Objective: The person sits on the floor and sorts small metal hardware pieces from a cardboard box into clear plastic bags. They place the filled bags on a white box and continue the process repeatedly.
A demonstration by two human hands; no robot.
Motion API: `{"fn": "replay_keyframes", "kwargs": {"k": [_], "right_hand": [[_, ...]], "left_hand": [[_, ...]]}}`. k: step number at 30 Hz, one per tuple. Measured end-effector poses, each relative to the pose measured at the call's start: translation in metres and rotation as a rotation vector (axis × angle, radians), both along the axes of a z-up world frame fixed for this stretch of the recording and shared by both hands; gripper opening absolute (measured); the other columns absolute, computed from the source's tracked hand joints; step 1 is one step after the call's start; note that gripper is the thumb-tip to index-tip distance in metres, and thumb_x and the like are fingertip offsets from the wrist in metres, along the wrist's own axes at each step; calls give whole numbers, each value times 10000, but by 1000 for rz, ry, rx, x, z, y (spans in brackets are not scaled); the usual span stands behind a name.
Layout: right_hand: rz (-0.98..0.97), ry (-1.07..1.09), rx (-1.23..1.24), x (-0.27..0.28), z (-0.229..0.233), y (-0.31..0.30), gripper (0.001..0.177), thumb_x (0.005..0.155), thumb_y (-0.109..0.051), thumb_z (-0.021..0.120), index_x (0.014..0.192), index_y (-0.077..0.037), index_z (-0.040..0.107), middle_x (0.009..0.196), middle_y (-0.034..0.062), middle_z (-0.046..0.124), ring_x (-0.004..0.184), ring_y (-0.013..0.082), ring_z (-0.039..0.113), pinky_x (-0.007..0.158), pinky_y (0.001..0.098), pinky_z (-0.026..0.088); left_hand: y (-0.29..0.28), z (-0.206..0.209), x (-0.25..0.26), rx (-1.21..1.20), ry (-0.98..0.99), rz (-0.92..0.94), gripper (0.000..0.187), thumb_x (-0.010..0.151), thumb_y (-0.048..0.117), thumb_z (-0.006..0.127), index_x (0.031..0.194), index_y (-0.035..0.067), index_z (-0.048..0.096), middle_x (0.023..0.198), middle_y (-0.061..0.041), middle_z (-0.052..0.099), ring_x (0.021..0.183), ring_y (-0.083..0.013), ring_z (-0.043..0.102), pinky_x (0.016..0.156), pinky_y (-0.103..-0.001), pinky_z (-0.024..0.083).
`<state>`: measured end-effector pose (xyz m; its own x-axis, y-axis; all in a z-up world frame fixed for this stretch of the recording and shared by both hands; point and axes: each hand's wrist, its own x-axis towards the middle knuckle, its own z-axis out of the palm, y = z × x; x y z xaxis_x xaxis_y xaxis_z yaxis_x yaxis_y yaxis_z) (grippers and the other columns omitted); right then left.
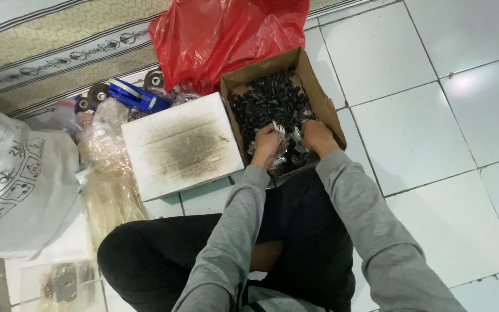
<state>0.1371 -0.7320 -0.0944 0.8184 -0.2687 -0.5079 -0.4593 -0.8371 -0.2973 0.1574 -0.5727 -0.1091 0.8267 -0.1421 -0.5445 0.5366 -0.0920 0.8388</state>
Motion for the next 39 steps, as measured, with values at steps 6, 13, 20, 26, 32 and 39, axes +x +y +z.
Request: {"fn": "replay_keyframes", "kwargs": {"k": [6, 13, 20, 26, 32, 39], "right_hand": [[29, 49, 184, -11, -55, -47, 379, 839, -288, 770, 1120, -35, 785, 1100, 248, 750, 1047, 408, 715, 846, 493, 599], [-122, 12, 433, -31, 26, -30, 393, 890, -217, 682, 1143, 84, 702, 976, 308, 725, 919, 370, 726, 782, 477, 581], [-185, -8, 512, -28, 6, -32, 450, 868, -259, 746, 1207, 34, 707, 915, 225, 752, 826, 314, 724, 763, 437, 574], [-291, -76, 409, -32, 32, -29, 387, 841, -337, 795, 1118, -67, 770, 793, 126, 777, 708, 224, 747, 685, 350, 572], [-147, -152, -146, -29, -15, -24, 180, 909, -51, 632, 917, 70, 765, 732, 248, 727, 712, 360, 751, 592, 408, 609], [-42, 13, -182, -16, 26, 11, 202, 928, -65, 602, 885, 50, 762, 781, 229, 743, 750, 315, 757, 608, 419, 633]], "left_hand": [[-1, -8, 1, 24, 11, 1, 353, 902, 108, 564, 1180, -49, 715, 1158, -267, 674, 1023, -323, 659, 703, -410, 582], [-7, 16, -7, 124, -38, -176, 392, 925, 199, 573, 1236, 5, 712, 1193, -236, 683, 1130, -352, 662, 849, -464, 581], [-23, -12, -12, 0, 78, -263, 548, 882, 267, 687, 1316, -64, 633, 1124, -260, 663, 961, -322, 676, 710, -427, 593], [-22, -12, -8, -31, 71, -121, 440, 881, 171, 722, 1229, -87, 651, 1039, -241, 640, 832, -255, 655, 589, -370, 575], [-14, -51, 4, -22, 74, -66, 399, 923, 132, 647, 1233, -120, 637, 1091, -258, 620, 965, -279, 605, 650, -441, 556], [2, 7, -1, -22, 137, -66, 506, 936, 165, 640, 1371, -85, 573, 1190, -271, 630, 1010, -307, 633, 658, -446, 566]]}}
